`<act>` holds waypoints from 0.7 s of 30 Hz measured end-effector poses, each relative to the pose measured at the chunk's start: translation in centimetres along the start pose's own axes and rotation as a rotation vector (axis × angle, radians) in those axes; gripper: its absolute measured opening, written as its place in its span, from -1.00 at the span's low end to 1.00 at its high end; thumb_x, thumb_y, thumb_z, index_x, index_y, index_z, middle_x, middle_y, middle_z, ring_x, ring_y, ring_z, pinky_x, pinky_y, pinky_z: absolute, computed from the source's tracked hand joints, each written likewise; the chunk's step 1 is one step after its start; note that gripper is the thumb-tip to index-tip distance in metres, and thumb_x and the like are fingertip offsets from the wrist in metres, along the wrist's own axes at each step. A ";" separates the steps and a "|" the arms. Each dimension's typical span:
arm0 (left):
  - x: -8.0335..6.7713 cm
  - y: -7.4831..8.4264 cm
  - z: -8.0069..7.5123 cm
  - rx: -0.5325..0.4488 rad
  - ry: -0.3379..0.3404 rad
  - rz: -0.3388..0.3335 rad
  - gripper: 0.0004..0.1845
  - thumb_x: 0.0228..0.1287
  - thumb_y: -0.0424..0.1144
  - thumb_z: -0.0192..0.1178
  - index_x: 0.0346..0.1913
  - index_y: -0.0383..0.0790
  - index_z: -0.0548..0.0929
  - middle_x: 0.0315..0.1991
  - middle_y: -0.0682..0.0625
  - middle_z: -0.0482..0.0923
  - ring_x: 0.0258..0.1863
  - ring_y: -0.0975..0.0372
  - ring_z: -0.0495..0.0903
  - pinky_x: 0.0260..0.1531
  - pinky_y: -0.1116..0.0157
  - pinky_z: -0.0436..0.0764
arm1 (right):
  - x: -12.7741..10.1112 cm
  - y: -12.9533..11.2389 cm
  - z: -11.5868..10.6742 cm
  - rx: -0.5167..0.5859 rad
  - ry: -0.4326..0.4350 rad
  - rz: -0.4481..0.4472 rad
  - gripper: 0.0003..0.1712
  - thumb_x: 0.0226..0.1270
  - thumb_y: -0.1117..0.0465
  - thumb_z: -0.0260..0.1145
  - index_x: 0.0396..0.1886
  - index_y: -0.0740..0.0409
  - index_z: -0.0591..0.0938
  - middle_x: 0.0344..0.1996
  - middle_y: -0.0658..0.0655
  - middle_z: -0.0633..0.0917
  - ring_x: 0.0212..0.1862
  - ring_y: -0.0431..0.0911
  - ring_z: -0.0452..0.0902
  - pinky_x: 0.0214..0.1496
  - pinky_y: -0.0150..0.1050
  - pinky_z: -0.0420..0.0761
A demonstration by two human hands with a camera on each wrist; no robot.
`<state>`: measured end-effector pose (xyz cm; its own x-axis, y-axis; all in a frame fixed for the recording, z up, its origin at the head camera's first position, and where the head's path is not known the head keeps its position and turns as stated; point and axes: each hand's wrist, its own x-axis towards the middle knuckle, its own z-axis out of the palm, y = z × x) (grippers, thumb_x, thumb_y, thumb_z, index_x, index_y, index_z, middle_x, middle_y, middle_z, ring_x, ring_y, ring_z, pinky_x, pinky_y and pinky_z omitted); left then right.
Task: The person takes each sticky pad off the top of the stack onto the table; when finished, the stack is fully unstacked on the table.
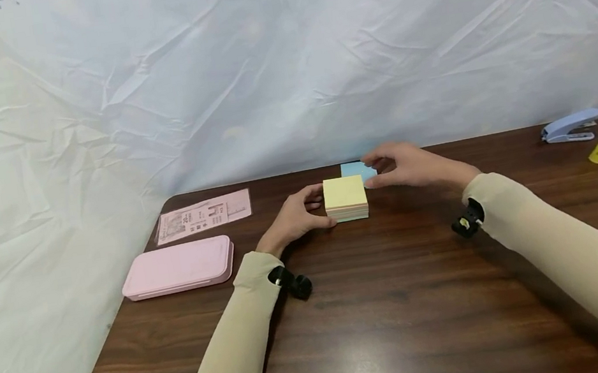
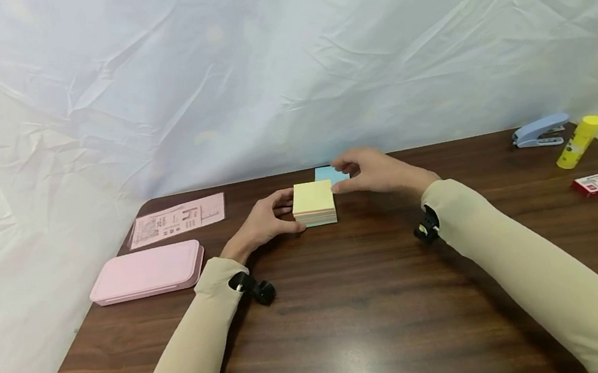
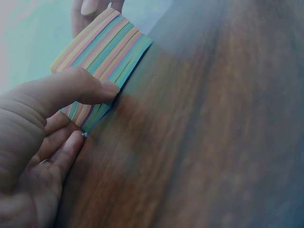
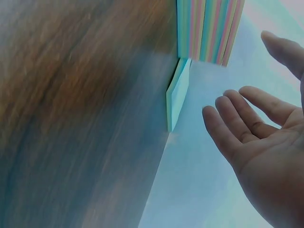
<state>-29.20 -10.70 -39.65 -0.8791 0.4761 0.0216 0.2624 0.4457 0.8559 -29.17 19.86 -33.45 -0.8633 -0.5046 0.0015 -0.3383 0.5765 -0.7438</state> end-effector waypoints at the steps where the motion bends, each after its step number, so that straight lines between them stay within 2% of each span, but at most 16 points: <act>1: 0.0 0.0 0.0 0.001 0.000 0.001 -0.05 0.20 -0.33 0.57 0.62 -0.28 0.33 0.51 -0.16 0.40 0.40 -0.02 0.48 0.38 0.12 0.50 | -0.1 -0.2 0.2 0.025 -0.014 0.009 -0.15 0.44 -0.10 0.50 0.55 0.20 0.44 0.45 0.25 0.47 0.41 0.21 0.43 0.37 0.22 0.49; 4: 0.0 0.0 0.0 0.002 0.001 0.005 -0.06 0.21 -0.32 0.57 0.62 -0.28 0.33 0.52 -0.16 0.39 0.40 -0.02 0.48 0.39 0.11 0.50 | -0.4 -0.7 0.6 0.071 -0.044 0.034 -0.10 0.39 -0.11 0.54 0.56 0.16 0.42 0.47 0.22 0.43 0.44 0.22 0.38 0.41 0.23 0.45; 7: 0.0 0.0 0.1 -0.002 0.002 0.010 -0.07 0.22 -0.32 0.57 0.61 -0.28 0.33 0.52 -0.16 0.40 0.40 -0.03 0.48 0.39 0.11 0.50 | -0.6 -0.9 0.8 0.059 -0.066 0.059 -0.06 0.35 -0.14 0.57 0.58 0.11 0.41 0.50 0.17 0.39 0.44 0.20 0.34 0.39 0.23 0.44; 12: 0.0 -0.2 0.2 -0.003 -0.002 0.017 -0.07 0.23 -0.33 0.56 0.61 -0.29 0.33 0.51 -0.17 0.40 0.39 -0.03 0.48 0.38 0.11 0.50 | -0.4 -0.9 1.1 -0.056 -0.104 0.057 0.02 0.30 -0.19 0.59 0.61 0.10 0.38 0.51 0.20 0.35 0.35 0.20 0.38 0.28 0.21 0.50; 16: 0.0 -0.1 0.1 0.000 0.000 0.018 -0.07 0.22 -0.33 0.56 0.61 -0.28 0.33 0.51 -0.16 0.40 0.39 -0.03 0.48 0.38 0.11 0.50 | -0.1 -0.8 1.4 -0.137 -0.103 0.025 0.03 0.27 -0.18 0.61 0.59 0.13 0.41 0.42 0.22 0.42 0.23 0.18 0.43 0.17 0.14 0.53; 21: 0.1 -0.1 0.1 -0.003 0.004 0.017 -0.07 0.21 -0.34 0.56 0.61 -0.28 0.34 0.51 -0.16 0.41 0.39 -0.03 0.49 0.38 0.10 0.50 | 0.2 -0.8 1.6 -0.176 -0.091 0.002 -0.02 0.29 -0.14 0.62 0.56 0.19 0.44 0.36 0.23 0.46 0.21 0.18 0.45 0.19 0.16 0.54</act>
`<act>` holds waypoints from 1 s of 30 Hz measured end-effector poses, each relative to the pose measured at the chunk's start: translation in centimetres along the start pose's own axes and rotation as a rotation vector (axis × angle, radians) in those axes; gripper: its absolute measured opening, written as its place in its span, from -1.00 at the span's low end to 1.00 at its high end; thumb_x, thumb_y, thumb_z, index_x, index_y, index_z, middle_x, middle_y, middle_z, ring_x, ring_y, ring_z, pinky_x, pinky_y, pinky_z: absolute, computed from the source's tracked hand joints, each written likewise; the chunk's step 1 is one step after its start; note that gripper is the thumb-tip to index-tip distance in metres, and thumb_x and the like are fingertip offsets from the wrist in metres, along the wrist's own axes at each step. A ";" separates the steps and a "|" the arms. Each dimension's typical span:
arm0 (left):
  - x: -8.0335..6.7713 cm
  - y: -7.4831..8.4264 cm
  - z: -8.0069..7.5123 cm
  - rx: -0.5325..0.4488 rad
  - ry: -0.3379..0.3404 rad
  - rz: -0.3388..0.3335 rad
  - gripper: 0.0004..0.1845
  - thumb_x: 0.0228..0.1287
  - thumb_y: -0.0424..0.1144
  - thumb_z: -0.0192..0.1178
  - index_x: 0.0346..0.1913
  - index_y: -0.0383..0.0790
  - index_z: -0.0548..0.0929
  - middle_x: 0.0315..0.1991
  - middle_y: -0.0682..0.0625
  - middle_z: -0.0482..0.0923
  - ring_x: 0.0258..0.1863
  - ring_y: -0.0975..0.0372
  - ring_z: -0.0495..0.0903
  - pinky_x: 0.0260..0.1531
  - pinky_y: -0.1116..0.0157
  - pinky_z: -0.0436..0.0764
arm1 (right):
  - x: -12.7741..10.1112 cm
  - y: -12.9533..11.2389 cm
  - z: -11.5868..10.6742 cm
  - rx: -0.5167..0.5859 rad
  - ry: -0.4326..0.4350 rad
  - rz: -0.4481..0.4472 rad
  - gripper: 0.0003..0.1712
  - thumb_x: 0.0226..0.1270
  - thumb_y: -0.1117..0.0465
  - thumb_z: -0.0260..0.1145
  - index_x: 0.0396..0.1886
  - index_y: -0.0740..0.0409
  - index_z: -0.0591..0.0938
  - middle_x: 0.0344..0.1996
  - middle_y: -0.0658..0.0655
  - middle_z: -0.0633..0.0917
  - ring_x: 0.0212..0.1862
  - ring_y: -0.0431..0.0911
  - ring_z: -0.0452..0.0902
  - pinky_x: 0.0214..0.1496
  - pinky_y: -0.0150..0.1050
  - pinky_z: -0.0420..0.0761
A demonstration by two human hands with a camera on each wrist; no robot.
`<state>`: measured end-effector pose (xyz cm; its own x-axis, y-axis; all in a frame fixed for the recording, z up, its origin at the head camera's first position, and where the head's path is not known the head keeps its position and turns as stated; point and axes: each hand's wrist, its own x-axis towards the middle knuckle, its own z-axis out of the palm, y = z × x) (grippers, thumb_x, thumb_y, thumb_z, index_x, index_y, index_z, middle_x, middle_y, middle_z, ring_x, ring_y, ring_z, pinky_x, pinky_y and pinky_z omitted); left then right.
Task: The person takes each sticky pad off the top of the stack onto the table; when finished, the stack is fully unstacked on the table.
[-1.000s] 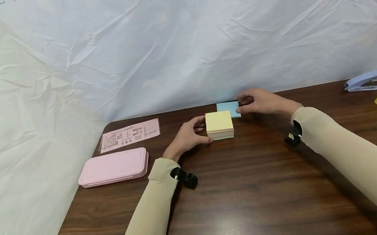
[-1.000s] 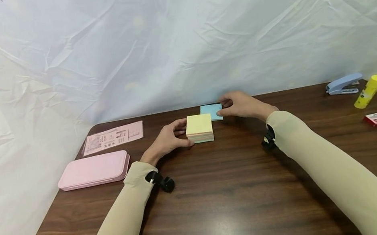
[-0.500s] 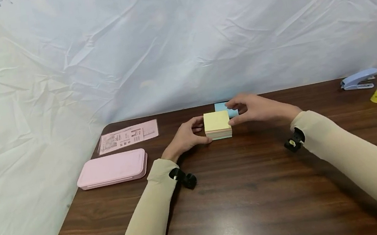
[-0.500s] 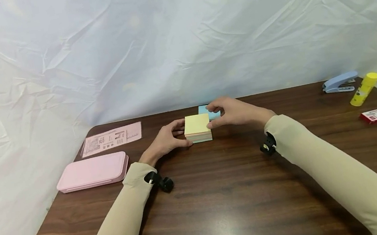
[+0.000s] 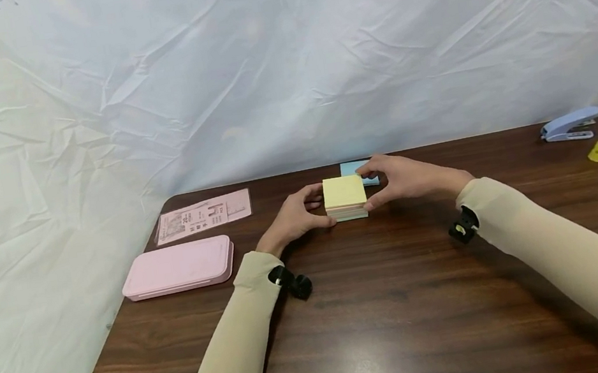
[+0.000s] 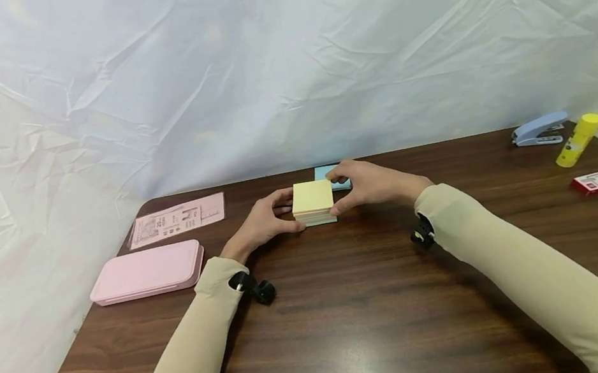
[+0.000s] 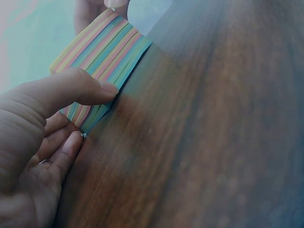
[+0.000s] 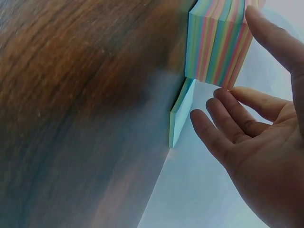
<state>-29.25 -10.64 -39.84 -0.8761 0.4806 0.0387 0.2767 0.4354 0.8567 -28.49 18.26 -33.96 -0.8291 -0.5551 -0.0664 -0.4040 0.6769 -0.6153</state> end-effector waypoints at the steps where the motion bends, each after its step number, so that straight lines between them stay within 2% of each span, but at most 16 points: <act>1: 0.0 0.0 0.0 0.001 0.000 0.001 -0.07 0.21 -0.34 0.56 0.61 -0.28 0.34 0.50 -0.16 0.41 0.39 -0.03 0.49 0.38 0.10 0.50 | 0.1 0.0 0.0 -0.003 0.003 -0.006 -0.03 0.30 -0.13 0.61 0.55 0.21 0.44 0.36 0.24 0.46 0.22 0.19 0.45 0.20 0.18 0.54; 5: 0.1 -0.1 0.0 0.007 0.000 0.005 -0.07 0.21 -0.33 0.56 0.61 -0.28 0.33 0.51 -0.16 0.40 0.38 -0.02 0.49 0.38 0.11 0.50 | 0.3 0.0 0.0 -0.007 0.012 -0.004 -0.08 0.31 -0.11 0.61 0.52 0.21 0.48 0.34 0.25 0.48 0.24 0.18 0.45 0.25 0.20 0.53; 13: 0.2 -0.3 0.0 0.012 0.003 0.004 -0.07 0.20 -0.32 0.57 0.61 -0.27 0.35 0.50 -0.15 0.41 0.38 -0.02 0.50 0.37 0.11 0.51 | 0.5 0.0 -0.1 -0.040 0.026 -0.025 -0.13 0.27 -0.10 0.63 0.45 0.21 0.54 0.25 0.23 0.53 0.12 0.14 0.46 0.12 0.11 0.54; 17: 0.2 -0.3 0.0 0.011 0.003 -0.001 -0.06 0.20 -0.31 0.58 0.61 -0.26 0.35 0.50 -0.15 0.42 0.38 -0.02 0.49 0.37 0.10 0.51 | 0.2 -0.1 -0.3 0.004 0.038 -0.014 -0.11 0.26 -0.11 0.64 0.46 0.17 0.52 0.24 0.19 0.52 0.13 0.15 0.45 0.08 0.08 0.52; 25: 0.1 -0.3 0.0 0.009 0.007 -0.005 -0.06 0.19 -0.30 0.58 0.61 -0.26 0.35 0.48 -0.16 0.43 0.38 -0.02 0.50 0.36 0.10 0.52 | -0.8 -0.1 -1.4 0.166 0.062 0.003 -0.06 0.26 -0.06 0.65 0.53 0.10 0.44 0.34 0.11 0.47 0.33 0.16 0.47 0.28 0.14 0.54; 27: 0.1 -0.2 0.0 0.007 0.006 -0.009 -0.06 0.19 -0.31 0.58 0.61 -0.26 0.35 0.49 -0.16 0.43 0.38 -0.02 0.50 0.37 0.10 0.52 | -0.9 0.2 -1.8 0.156 0.078 -0.001 -0.08 0.26 -0.05 0.66 0.50 0.11 0.46 0.32 0.11 0.48 0.34 0.15 0.49 0.30 0.15 0.55; 30: 0.1 -0.2 -0.1 0.007 0.004 -0.010 -0.06 0.19 -0.31 0.58 0.61 -0.26 0.35 0.50 -0.16 0.42 0.38 -0.02 0.49 0.37 0.10 0.51 | -1.1 0.6 -2.4 0.085 0.109 -0.017 -0.11 0.26 -0.05 0.65 0.48 0.15 0.49 0.30 0.17 0.52 0.34 0.17 0.50 0.34 0.18 0.53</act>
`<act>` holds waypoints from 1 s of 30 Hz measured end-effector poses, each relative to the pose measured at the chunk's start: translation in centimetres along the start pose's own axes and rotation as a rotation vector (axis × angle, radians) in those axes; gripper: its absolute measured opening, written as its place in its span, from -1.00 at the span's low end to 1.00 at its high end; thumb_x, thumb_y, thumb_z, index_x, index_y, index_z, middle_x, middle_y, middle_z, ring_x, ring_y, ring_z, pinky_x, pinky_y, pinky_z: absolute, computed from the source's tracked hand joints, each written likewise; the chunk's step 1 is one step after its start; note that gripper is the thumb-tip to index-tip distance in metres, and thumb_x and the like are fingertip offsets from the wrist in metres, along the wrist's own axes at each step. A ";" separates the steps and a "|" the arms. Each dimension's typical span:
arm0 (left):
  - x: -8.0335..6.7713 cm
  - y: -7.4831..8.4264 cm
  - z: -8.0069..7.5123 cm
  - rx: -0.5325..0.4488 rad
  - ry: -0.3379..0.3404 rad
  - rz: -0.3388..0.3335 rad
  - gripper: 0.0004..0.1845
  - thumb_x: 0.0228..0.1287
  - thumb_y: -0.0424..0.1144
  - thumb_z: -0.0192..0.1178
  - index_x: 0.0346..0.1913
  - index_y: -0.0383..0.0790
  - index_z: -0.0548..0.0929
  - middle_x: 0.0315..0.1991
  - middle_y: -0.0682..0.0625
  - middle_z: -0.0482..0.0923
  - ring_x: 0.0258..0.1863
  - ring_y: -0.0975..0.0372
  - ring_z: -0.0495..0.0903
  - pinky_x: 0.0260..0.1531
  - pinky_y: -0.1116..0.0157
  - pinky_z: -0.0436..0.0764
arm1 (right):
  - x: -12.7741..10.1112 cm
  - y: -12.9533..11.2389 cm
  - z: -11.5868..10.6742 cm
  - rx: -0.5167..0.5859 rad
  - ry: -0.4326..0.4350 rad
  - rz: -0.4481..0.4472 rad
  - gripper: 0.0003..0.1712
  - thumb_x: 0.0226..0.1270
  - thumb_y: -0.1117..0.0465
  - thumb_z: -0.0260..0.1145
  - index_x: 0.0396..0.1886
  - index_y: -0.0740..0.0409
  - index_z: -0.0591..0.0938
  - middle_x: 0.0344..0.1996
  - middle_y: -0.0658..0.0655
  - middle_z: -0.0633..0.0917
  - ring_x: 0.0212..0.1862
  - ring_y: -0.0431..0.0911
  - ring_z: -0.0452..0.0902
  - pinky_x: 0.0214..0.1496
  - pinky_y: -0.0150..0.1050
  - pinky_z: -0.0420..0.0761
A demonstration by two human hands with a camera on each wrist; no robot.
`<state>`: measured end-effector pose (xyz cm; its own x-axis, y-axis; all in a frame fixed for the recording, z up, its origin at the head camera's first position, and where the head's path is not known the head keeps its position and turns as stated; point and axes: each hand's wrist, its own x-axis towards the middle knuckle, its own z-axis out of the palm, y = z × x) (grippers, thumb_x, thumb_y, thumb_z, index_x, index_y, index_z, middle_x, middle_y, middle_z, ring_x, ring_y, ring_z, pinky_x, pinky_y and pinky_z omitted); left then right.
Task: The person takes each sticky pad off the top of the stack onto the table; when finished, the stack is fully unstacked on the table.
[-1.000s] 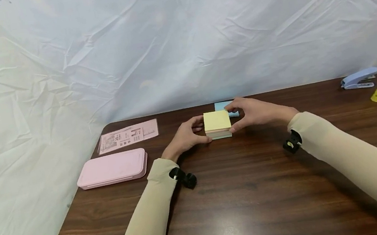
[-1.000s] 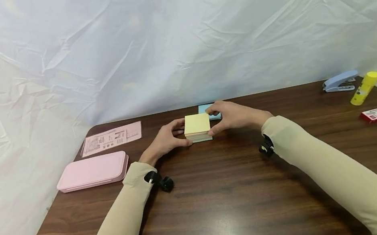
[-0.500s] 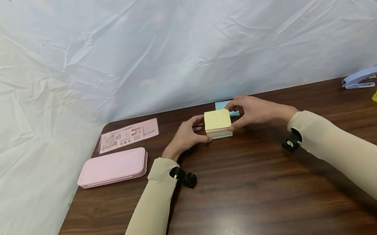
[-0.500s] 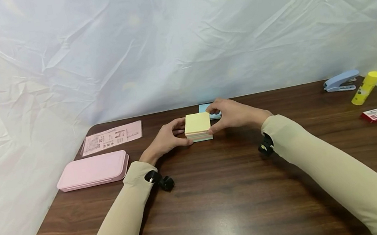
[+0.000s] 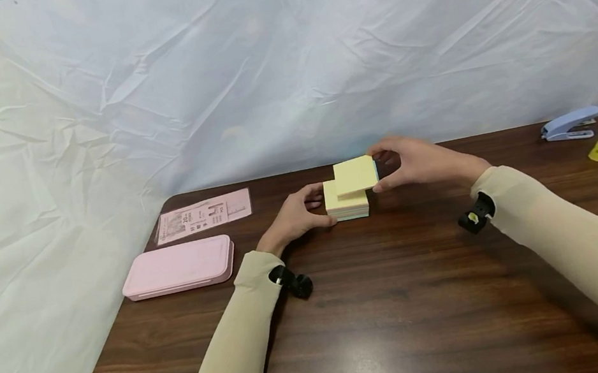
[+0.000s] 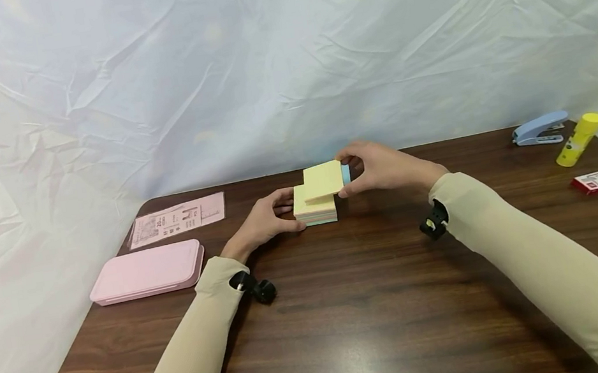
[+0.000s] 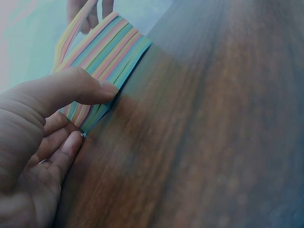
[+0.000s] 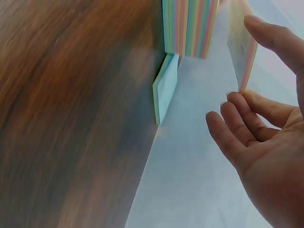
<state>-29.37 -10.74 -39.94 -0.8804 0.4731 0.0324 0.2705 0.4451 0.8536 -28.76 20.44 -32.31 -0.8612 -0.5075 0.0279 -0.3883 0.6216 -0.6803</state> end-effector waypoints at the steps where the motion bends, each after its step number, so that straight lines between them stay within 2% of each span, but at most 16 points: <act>1: 0.0 0.0 0.0 -0.001 0.000 0.000 -0.06 0.19 -0.31 0.58 0.61 -0.26 0.35 0.50 -0.16 0.41 0.38 -0.02 0.49 0.37 0.10 0.51 | -0.1 0.1 -0.2 -0.021 0.008 -0.002 -0.11 0.26 -0.05 0.65 0.48 0.16 0.49 0.31 0.18 0.52 0.34 0.17 0.49 0.35 0.19 0.52; 4: 0.0 0.0 0.0 0.000 0.002 0.002 -0.06 0.19 -0.31 0.58 0.61 -0.26 0.35 0.50 -0.16 0.42 0.38 -0.02 0.50 0.36 0.10 0.52 | -0.3 0.4 -0.9 -0.061 0.024 -0.007 -0.10 0.27 -0.06 0.65 0.48 0.17 0.49 0.32 0.21 0.51 0.36 0.19 0.47 0.38 0.21 0.48; 9: 0.1 0.0 0.0 0.001 0.004 0.002 -0.06 0.18 -0.31 0.59 0.60 -0.27 0.36 0.48 -0.16 0.44 0.37 -0.01 0.51 0.36 0.10 0.52 | -0.9 1.1 -1.6 -0.066 0.035 0.022 -0.11 0.27 -0.06 0.65 0.48 0.15 0.48 0.35 0.20 0.49 0.38 0.19 0.45 0.39 0.21 0.47; 18: 0.0 0.0 -0.1 0.002 0.003 -0.004 -0.05 0.17 -0.31 0.59 0.61 -0.27 0.35 0.49 -0.17 0.42 0.38 -0.02 0.49 0.37 0.08 0.51 | -1.6 2.1 -2.6 -0.086 0.047 0.066 -0.03 0.30 -0.06 0.63 0.55 0.23 0.42 0.39 0.30 0.39 0.40 0.29 0.43 0.35 0.26 0.49; 30: 0.0 0.0 0.0 0.004 0.001 0.003 -0.06 0.20 -0.30 0.58 0.61 -0.26 0.34 0.50 -0.16 0.42 0.39 -0.02 0.49 0.37 0.10 0.51 | -1.9 4.3 -3.6 -0.089 0.059 0.103 -0.02 0.31 -0.03 0.62 0.56 0.29 0.39 0.39 0.33 0.38 0.38 0.31 0.42 0.34 0.27 0.49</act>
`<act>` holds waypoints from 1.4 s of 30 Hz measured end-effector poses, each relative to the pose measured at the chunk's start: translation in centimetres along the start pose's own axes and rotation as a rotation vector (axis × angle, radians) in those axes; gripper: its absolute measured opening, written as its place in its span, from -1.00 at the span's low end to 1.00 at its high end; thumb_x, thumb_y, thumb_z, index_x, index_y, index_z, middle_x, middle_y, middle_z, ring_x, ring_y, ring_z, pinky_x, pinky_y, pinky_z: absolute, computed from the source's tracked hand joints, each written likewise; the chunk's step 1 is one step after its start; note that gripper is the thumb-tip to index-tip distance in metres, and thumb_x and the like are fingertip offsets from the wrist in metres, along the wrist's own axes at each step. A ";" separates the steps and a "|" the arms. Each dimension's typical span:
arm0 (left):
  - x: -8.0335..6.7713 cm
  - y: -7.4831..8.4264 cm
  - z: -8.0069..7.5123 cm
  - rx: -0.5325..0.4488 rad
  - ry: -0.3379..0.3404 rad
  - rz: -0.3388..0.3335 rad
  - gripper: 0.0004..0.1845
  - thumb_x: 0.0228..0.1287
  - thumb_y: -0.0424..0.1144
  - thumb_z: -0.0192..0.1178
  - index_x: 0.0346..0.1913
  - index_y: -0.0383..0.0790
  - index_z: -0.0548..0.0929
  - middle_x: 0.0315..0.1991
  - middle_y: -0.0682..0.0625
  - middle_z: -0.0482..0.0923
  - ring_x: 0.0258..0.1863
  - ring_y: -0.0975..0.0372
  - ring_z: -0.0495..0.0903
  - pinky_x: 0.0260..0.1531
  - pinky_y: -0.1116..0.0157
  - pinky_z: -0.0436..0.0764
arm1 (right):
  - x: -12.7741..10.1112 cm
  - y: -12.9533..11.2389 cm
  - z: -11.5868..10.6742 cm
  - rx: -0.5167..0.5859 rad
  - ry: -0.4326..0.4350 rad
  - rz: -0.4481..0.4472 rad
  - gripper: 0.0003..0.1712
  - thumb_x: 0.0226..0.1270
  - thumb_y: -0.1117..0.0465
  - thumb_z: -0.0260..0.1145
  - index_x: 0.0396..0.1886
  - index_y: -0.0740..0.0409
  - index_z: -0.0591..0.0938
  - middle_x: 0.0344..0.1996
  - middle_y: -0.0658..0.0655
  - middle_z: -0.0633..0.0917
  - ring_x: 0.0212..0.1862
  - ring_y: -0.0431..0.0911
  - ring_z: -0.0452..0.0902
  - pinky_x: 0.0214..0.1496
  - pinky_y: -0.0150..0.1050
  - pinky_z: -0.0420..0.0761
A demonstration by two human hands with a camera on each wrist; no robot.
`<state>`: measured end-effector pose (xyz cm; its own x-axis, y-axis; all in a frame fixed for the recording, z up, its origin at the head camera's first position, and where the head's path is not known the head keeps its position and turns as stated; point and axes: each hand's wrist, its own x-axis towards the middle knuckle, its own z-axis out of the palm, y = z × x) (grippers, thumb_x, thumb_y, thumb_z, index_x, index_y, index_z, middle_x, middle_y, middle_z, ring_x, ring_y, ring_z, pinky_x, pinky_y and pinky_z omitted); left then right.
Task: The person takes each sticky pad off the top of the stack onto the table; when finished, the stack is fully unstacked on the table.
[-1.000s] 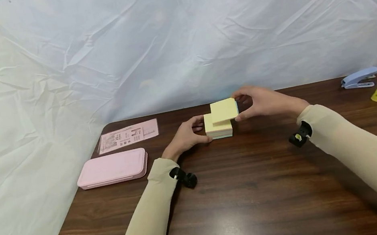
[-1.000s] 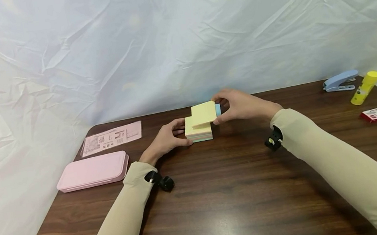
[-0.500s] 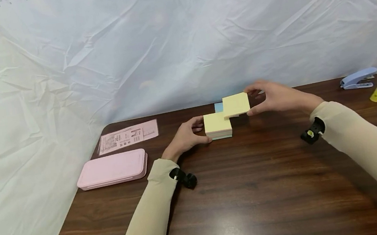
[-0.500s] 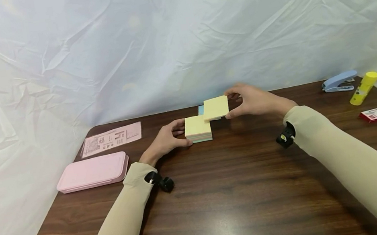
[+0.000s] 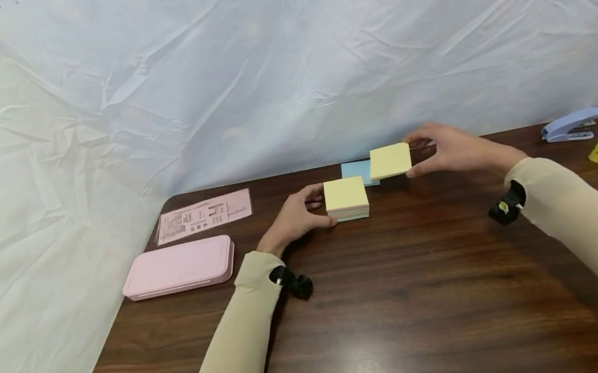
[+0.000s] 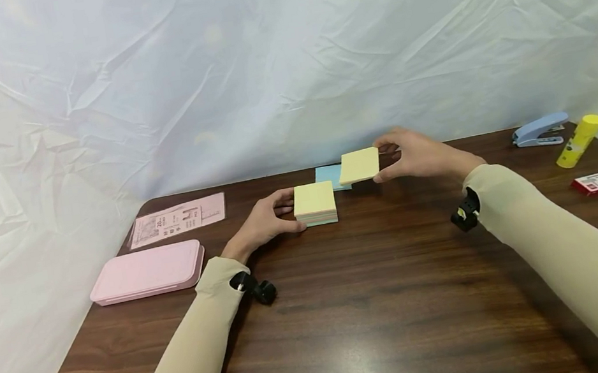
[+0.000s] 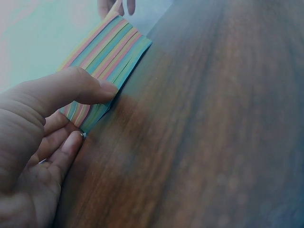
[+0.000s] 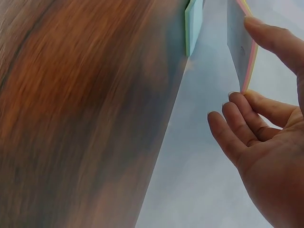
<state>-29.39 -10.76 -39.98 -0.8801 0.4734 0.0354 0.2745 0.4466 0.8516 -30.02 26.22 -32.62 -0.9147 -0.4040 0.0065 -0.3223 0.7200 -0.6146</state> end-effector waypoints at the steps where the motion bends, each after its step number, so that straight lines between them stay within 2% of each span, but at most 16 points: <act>1: 0.0 0.0 0.0 0.001 0.000 0.000 -0.06 0.20 -0.30 0.57 0.61 -0.26 0.34 0.50 -0.15 0.42 0.39 -0.01 0.49 0.37 0.10 0.51 | 0.0 0.1 0.0 -0.002 0.000 0.001 -0.02 0.32 -0.02 0.62 0.56 0.30 0.38 0.39 0.34 0.37 0.38 0.31 0.41 0.34 0.28 0.49; 11: 0.0 0.0 0.1 0.007 0.005 -0.002 -0.06 0.20 -0.30 0.58 0.61 -0.25 0.34 0.50 -0.15 0.41 0.39 -0.01 0.49 0.37 0.11 0.51 | 0.0 1.9 -0.4 -0.032 -0.013 0.023 -0.03 0.34 -0.04 0.60 0.53 0.38 0.38 0.35 0.40 0.40 0.35 0.36 0.41 0.32 0.32 0.47; 21: -0.1 0.3 0.2 0.011 0.002 -0.004 -0.07 0.21 -0.30 0.58 0.61 -0.25 0.35 0.50 -0.15 0.41 0.39 -0.01 0.49 0.37 0.09 0.51 | 0.3 3.7 0.0 -0.069 -0.030 0.019 -0.07 0.31 0.01 0.63 0.46 0.47 0.45 0.29 0.47 0.53 0.30 0.37 0.48 0.27 0.35 0.50; 29: -0.1 0.2 0.2 0.004 0.004 -0.006 -0.06 0.20 -0.29 0.58 0.61 -0.26 0.35 0.49 -0.15 0.42 0.39 -0.01 0.48 0.37 0.09 0.51 | 0.4 3.8 0.3 -0.039 -0.078 0.011 -0.07 0.32 0.08 0.61 0.46 0.54 0.42 0.27 0.51 0.54 0.29 0.39 0.49 0.29 0.35 0.50; 42: -0.1 0.2 0.2 0.005 0.006 -0.005 -0.06 0.20 -0.31 0.59 0.61 -0.24 0.35 0.49 -0.15 0.42 0.38 -0.01 0.49 0.37 0.10 0.51 | 1.3 4.2 0.1 -0.080 -0.151 -0.006 -0.09 0.29 0.18 0.61 0.43 0.61 0.40 0.24 0.54 0.56 0.27 0.42 0.48 0.28 0.33 0.51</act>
<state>-29.19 -10.59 -39.93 -0.8838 0.4666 0.0345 0.2722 0.4527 0.8491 -32.53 28.64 -35.28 -0.8677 -0.4842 -0.1122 -0.3515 0.7574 -0.5503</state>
